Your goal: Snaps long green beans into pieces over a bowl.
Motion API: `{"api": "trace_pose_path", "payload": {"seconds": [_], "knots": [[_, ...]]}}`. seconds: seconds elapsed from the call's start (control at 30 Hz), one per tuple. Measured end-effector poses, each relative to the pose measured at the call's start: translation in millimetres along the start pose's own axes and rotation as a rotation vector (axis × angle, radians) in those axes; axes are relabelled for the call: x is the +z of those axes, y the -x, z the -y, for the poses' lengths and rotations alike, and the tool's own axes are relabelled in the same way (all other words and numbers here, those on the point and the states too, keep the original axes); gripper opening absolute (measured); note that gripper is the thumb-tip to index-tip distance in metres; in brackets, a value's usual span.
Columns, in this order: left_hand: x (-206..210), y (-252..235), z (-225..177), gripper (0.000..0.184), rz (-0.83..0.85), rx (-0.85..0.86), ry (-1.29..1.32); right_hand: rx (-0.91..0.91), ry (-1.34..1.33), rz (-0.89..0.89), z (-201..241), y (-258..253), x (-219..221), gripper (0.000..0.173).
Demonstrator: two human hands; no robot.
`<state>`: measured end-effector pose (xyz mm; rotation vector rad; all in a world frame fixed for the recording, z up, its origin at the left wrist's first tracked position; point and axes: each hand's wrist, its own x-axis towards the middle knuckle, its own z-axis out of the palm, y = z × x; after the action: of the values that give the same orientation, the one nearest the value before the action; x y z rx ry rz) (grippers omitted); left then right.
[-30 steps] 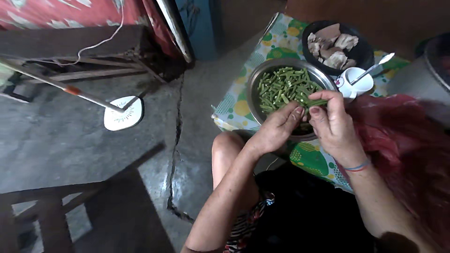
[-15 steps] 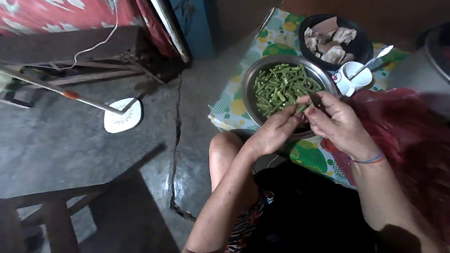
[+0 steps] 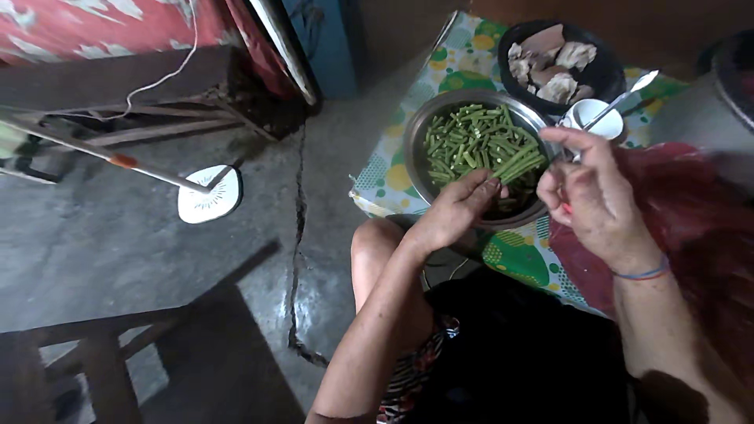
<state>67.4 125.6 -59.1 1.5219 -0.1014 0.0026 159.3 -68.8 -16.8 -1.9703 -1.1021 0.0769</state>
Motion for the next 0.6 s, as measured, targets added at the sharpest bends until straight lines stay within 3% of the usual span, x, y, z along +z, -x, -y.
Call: {"api": "trace_pose_path", "payload": {"seconds": [0.13,0.3,0.43,0.6], "knots": [[1.4,0.0,-1.0,0.027,0.033,0.017,0.067,-0.128,0.288,0.004,-0.7,8.1,13.8,0.048],[4.9,-0.2,1.2,0.026,0.009,0.077,-0.014,-0.139,0.334,-0.074,-2.3,8.0,24.6,0.039],[7.9,-0.2,4.0,0.028,-0.004,0.181,-0.247,0.02,0.217,-0.056,-0.9,4.6,26.7,0.034],[8.6,1.6,2.9,0.028,0.07,0.248,-0.209,0.257,-0.024,0.02,-11.6,-7.4,20.8,0.035]]}}
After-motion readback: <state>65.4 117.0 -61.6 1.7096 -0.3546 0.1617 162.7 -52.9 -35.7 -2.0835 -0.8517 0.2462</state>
